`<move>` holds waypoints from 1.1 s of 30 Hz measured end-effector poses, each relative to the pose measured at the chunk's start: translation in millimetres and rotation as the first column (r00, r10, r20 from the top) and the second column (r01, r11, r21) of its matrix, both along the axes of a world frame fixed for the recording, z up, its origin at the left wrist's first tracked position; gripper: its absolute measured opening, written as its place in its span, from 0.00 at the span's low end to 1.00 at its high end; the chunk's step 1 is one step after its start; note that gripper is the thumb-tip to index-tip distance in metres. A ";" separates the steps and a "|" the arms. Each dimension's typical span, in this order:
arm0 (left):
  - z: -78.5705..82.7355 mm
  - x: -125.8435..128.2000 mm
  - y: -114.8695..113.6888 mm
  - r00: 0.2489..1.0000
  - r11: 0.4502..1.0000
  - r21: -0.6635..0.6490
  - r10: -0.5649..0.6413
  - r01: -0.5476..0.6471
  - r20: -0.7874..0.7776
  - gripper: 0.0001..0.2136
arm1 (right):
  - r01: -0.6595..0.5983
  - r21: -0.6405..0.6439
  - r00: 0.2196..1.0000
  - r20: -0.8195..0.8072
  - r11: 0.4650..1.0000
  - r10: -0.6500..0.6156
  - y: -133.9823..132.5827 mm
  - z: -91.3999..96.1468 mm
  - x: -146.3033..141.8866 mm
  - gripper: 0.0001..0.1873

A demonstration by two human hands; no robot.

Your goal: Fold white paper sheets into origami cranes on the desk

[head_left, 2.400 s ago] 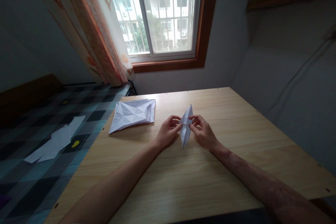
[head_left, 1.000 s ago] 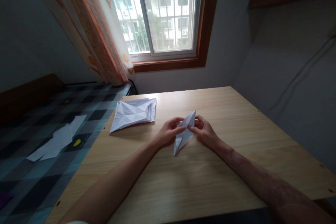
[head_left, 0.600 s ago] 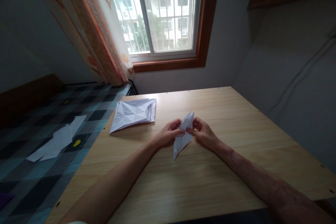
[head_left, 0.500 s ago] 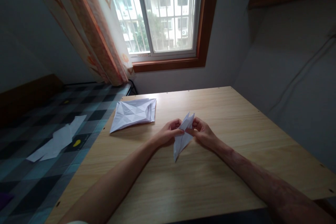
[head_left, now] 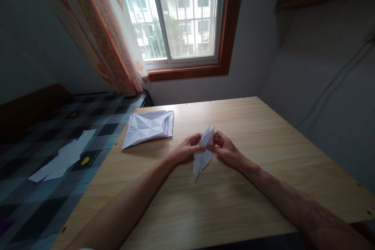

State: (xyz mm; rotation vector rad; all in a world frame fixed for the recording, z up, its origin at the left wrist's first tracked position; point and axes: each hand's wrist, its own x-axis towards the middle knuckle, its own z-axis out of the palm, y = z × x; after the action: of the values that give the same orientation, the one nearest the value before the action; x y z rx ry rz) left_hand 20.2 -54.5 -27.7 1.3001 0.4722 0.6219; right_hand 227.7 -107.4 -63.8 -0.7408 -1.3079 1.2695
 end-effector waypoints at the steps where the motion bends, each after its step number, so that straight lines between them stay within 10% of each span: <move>1: -0.8 -0.1 0.1 1.000 1.000 -0.005 -0.005 0.005 0.005 0.16 | -0.002 0.003 1.000 0.001 1.000 0.002 0.3 -0.6 0.1 0.21; 16: -2.2 -2.7 -2.6 0.997 0.997 -0.027 0.076 -0.076 -0.018 0.20 | 0.036 0.014 0.999 -0.001 0.999 -0.036 3.8 -4.7 4.6 0.19; 26: -4.5 3.4 -5.6 0.957 0.912 0.312 0.289 -0.267 -0.028 0.21 | 0.065 -0.005 0.998 -0.014 0.998 -0.065 6.2 -8.8 6.1 0.20; 33: 1.3 2.6 -12.7 0.968 0.913 0.365 0.231 -0.183 -0.093 0.20 | 0.114 -0.019 0.993 -0.015 0.993 -0.115 4.8 -4.6 4.4 0.21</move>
State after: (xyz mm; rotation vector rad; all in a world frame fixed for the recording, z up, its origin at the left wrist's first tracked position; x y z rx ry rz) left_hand 22.8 -67.2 -26.4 1.6560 0.6359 0.8282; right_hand 232.1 -102.6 -68.3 -0.8055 -1.2252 1.1941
